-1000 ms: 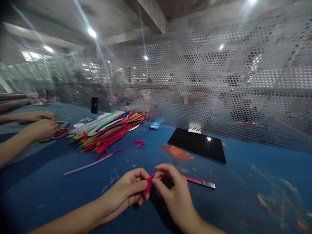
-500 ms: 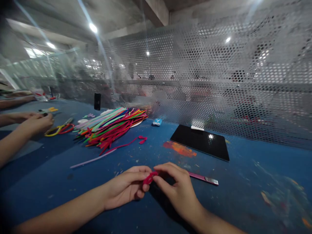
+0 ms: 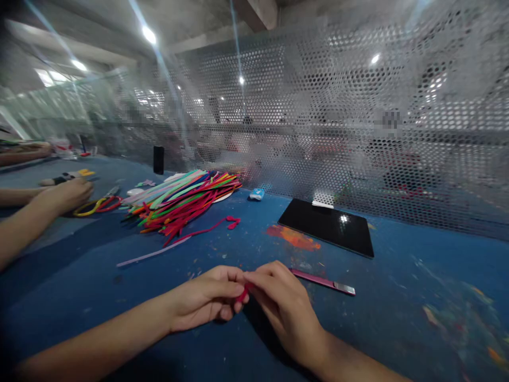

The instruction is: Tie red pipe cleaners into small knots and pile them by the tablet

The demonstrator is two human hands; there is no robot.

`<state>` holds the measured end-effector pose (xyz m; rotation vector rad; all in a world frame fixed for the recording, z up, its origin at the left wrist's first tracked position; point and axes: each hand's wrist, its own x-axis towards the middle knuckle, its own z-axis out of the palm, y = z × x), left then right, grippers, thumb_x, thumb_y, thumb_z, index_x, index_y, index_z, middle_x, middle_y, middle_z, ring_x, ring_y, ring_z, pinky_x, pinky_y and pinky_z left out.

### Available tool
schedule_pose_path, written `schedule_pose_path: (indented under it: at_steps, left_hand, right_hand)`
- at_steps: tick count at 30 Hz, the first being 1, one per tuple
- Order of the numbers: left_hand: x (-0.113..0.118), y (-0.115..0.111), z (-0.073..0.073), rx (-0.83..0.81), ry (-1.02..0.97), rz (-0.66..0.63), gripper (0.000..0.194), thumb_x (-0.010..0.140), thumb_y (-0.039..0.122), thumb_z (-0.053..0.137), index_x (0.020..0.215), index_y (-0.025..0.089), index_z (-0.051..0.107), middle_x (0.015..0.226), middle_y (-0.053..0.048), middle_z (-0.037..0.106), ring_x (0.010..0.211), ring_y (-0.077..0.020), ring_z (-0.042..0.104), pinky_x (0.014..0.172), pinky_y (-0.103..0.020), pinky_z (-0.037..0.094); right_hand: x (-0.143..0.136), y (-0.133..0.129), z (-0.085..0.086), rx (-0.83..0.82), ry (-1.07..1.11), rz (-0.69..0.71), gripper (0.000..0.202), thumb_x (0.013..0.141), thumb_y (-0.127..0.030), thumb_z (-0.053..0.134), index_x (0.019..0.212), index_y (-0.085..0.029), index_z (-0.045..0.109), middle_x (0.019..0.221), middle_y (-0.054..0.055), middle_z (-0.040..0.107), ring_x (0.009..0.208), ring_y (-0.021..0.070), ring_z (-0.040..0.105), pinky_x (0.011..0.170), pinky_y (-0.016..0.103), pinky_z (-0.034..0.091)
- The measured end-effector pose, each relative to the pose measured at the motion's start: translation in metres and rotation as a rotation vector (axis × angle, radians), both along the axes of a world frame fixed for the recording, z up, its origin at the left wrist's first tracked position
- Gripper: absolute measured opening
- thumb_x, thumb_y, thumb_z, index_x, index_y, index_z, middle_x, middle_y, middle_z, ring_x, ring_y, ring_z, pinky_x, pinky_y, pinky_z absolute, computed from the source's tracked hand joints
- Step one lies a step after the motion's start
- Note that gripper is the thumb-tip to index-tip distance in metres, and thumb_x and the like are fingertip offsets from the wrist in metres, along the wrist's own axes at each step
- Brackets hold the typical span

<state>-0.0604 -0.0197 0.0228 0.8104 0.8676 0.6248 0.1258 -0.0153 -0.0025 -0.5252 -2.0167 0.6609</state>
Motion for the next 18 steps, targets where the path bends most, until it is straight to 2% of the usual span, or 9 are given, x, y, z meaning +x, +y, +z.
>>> schedule_pose_path:
  at_steps: [6,9,13,16,18]
  left_hand:
    - [0.002,0.001,0.003,0.132,0.089,0.057,0.019,0.066,0.025,0.068,0.076,0.013,0.056,0.061,0.001,0.060,0.054,-0.0077,0.056,0.053,-0.018,0.042]
    - [0.002,0.003,0.003,0.266,0.221,0.075,0.018,0.067,0.026,0.067,0.075,0.013,0.058,0.058,0.000,0.060,0.051,-0.0074,0.053,0.053,-0.020,0.042]
    - [0.003,0.003,0.004,0.496,0.425,0.066,0.014,0.068,0.024,0.065,0.076,0.013,0.060,0.059,0.002,0.058,0.051,-0.0070,0.050,0.050,-0.018,0.039]
    - [0.004,-0.001,0.009,0.663,0.553,0.040,0.009,0.070,0.021,0.061,0.077,0.015,0.061,0.066,0.003,0.058,0.056,-0.0068,0.049,0.051,-0.017,0.038]
    - [0.005,-0.005,0.013,0.747,0.611,0.022,0.006,0.072,0.019,0.058,0.076,0.016,0.061,0.069,0.003,0.059,0.058,-0.0067,0.050,0.053,-0.017,0.038]
  right_hand:
    - [-0.002,0.003,0.000,0.050,-0.056,-0.103,0.021,0.085,-0.015,0.049,0.103,-0.025,0.056,0.086,0.003,0.057,0.078,0.0152,0.054,0.068,0.027,0.045]
    - [-0.002,0.005,0.001,0.083,-0.183,-0.142,0.013,0.086,-0.015,0.047,0.093,-0.021,0.056,0.083,0.004,0.058,0.076,0.0163,0.052,0.068,0.029,0.043]
    - [-0.002,0.006,0.001,0.148,-0.354,-0.188,0.012,0.085,-0.014,0.044,0.088,-0.018,0.056,0.077,0.005,0.057,0.072,0.0177,0.050,0.064,0.030,0.041]
    - [-0.002,0.004,0.002,0.114,-0.391,-0.159,0.011,0.083,-0.014,0.044,0.083,-0.017,0.054,0.073,0.004,0.055,0.069,0.0164,0.049,0.062,0.029,0.039]
    - [-0.003,0.003,0.003,0.033,-0.358,-0.141,0.010,0.081,-0.013,0.045,0.076,-0.017,0.053,0.070,0.002,0.053,0.065,0.0144,0.049,0.059,0.026,0.038]
